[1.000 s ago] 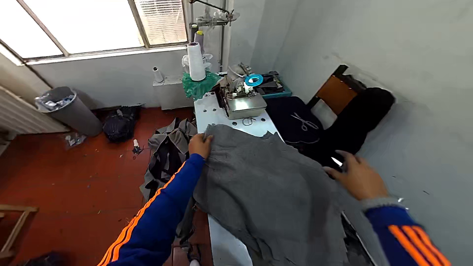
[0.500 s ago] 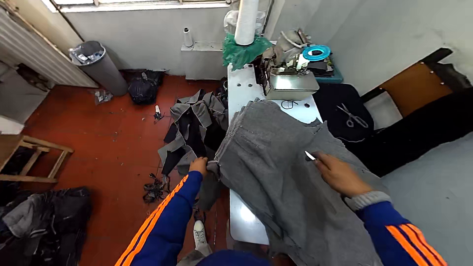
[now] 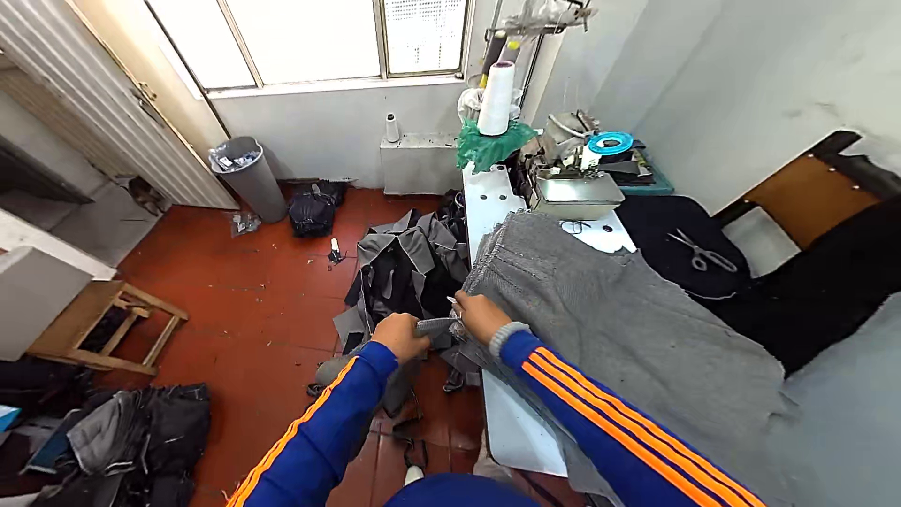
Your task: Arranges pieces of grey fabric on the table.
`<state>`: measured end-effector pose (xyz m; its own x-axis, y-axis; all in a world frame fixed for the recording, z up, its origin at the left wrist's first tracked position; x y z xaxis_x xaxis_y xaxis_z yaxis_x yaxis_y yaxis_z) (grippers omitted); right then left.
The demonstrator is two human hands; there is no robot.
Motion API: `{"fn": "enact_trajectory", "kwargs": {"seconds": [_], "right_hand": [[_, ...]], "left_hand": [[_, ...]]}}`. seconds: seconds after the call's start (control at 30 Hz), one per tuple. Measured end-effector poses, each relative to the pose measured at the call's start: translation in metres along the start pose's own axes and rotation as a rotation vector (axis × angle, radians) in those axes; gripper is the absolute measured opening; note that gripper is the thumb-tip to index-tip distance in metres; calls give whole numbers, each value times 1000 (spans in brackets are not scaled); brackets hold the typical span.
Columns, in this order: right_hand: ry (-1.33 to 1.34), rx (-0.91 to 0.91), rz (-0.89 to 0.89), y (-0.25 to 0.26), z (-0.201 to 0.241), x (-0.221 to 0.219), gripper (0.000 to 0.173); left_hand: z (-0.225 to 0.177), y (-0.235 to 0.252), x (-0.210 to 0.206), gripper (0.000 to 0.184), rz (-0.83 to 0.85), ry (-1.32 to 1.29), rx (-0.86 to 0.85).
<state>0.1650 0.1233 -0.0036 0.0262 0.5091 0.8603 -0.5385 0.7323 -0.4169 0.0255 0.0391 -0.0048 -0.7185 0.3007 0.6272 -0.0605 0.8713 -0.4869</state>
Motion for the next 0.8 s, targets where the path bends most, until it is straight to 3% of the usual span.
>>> {"fn": "enact_trajectory", "kwargs": {"seconds": [0.1,0.2,0.23,0.27,0.33,0.37,0.43,0.53,0.63,0.73,0.8], "right_hand": [[388,301,-60,-34,-4,26,32],[602,543,89,-80,20,13,82],[615,568,106,-92,32,-2,88],[614,553,107,-98,41,-23,86],[611,463,75,-98,51,-69,58],[619,393,52,-100,52,-84,43],[646,294,-26,-123,39,-73,28],[540,260,-406,-206,-30,15,22],[268,173,-763,-314,-104,106,17],[46,-63,-806,-375,-144,176,14],[-36,-293,-738,-357,-188,202,11]], "left_hand": [[-29,-58,38,43,-26,-121,-212],[-72,-152,96,27,-126,-317,-647],[-83,-184,116,22,-167,-363,-821],[-93,-211,135,19,-206,-380,-955],[-98,-253,172,9,-347,-364,-1090],[-91,-267,188,10,-460,-350,-1099],[-71,-279,215,9,-695,-402,-1045],[-61,-272,222,17,-827,-554,-893],[-82,-237,194,28,-751,-633,-783],[-123,-159,156,18,-645,-657,-743],[-162,-81,127,13,-577,-648,-674]]}}
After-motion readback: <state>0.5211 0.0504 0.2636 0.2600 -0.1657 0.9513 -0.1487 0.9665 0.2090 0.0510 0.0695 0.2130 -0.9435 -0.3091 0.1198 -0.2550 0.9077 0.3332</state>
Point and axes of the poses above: each hand's wrist, its own y-axis towards the middle knuckle, its own x-axis out of the back of the hand, z = x × y, the point moved 7 cm from there along y, towards the middle knuckle, and after that the axes turned 9 degrees about -y, right-handed, at the moved point
